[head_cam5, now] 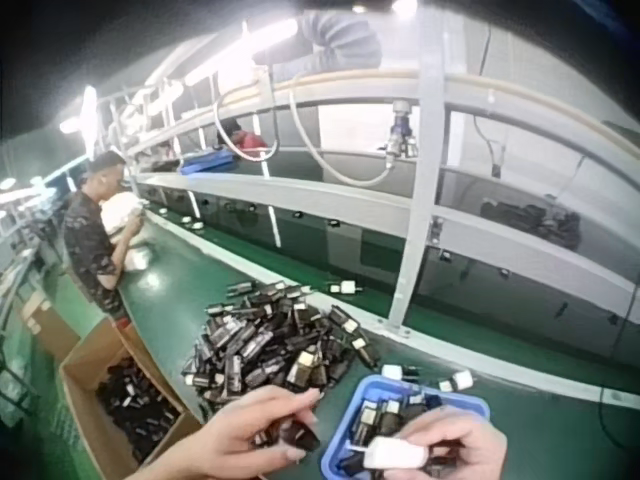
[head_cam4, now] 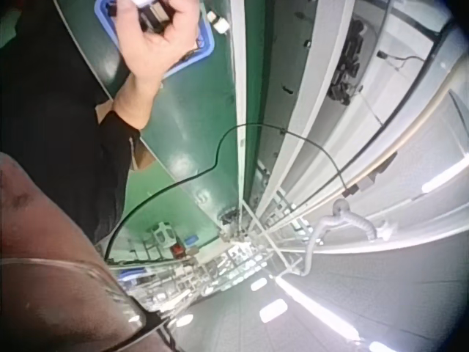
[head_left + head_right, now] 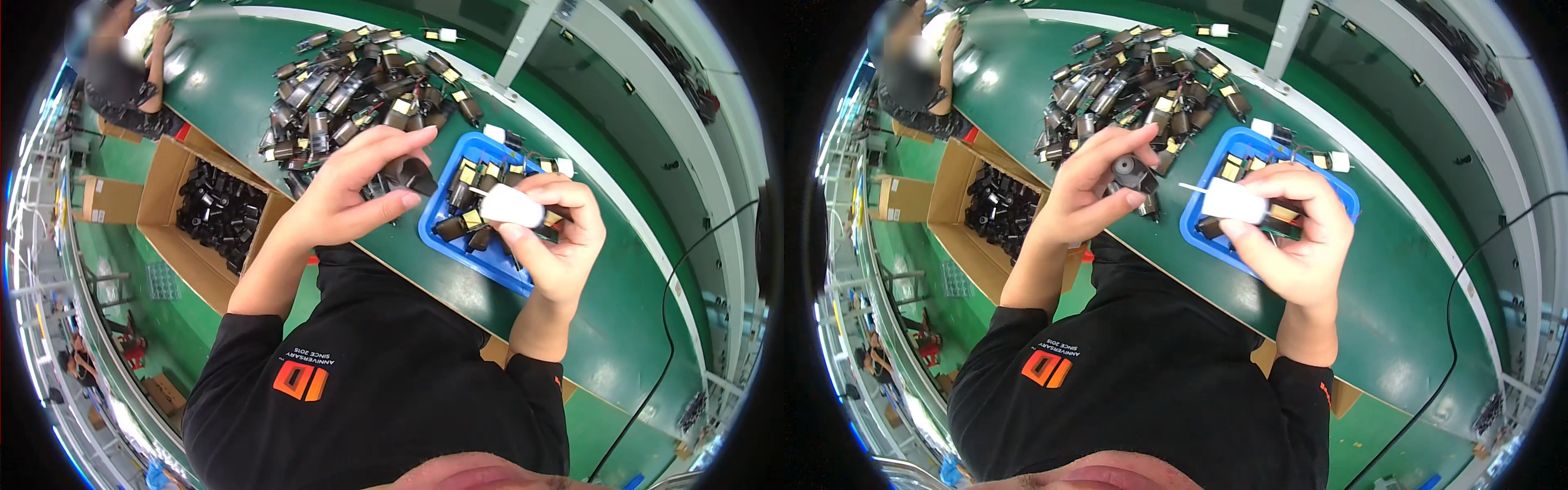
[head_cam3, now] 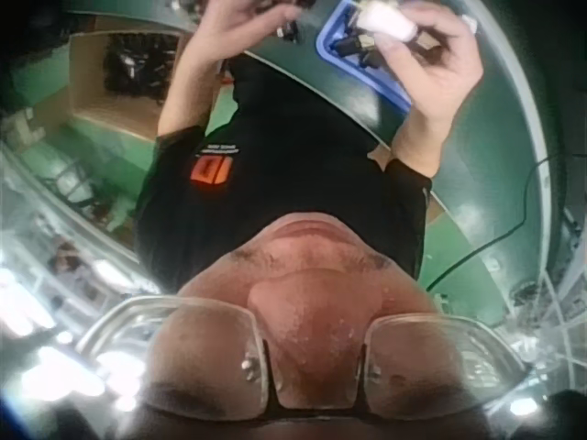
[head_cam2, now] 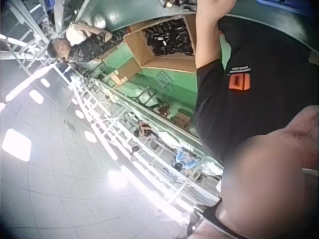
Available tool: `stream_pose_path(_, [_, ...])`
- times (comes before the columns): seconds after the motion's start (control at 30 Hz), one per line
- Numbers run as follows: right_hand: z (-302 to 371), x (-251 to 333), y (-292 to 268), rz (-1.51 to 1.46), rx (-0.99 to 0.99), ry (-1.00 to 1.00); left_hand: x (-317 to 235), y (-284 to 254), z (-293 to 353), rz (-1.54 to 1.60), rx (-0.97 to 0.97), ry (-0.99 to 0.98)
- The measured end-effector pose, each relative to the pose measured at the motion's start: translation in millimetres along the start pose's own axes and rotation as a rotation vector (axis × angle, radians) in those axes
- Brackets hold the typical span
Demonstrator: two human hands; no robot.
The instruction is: The worker is assembling electronic components, specifically attaching white plastic pieces and circuit boards to black cylindrical housings on a factory assembly line.
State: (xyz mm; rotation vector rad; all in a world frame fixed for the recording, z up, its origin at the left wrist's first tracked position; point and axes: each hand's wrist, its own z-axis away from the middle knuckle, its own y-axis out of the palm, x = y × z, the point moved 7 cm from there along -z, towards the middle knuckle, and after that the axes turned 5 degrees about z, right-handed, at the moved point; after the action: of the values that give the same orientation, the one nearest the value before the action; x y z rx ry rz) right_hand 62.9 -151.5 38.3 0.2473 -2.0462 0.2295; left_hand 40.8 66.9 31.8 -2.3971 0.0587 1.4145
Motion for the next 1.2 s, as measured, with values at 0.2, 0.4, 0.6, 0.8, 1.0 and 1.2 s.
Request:
stream_pose_path(0.2, [-4.6,6.9,9.9,0.262,0.186,-0.054,11.3,34.5,0.8,0.172,0.099,-0.199])
stream_pose_path(0.4, [-8.3,-4.6,7.7,0.317,0.186,0.025,10.5,40.3,-12.6,-0.075,0.206,-0.052])
stream_pose_path(0.6, [-11.8,-13.5,9.2,0.31,0.217,0.021,10.4,37.7,-16.1,-0.142,0.16,-0.043])
stream_pose_path(0.8, [-8.5,-44.4,12.1,-0.169,0.209,0.39,14.4,32.9,-17.7,-0.058,0.149,-0.072])
stream_pose_path(1.0, [-8.7,-57.4,20.7,-0.243,0.221,0.407,19.3,34.7,-18.9,-0.072,0.119,-0.106])
stream_pose_path(1.2, [-10.0,-82.8,23.2,-0.568,0.211,0.424,6.9,34.0,-22.3,0.064,-0.001,-0.204])
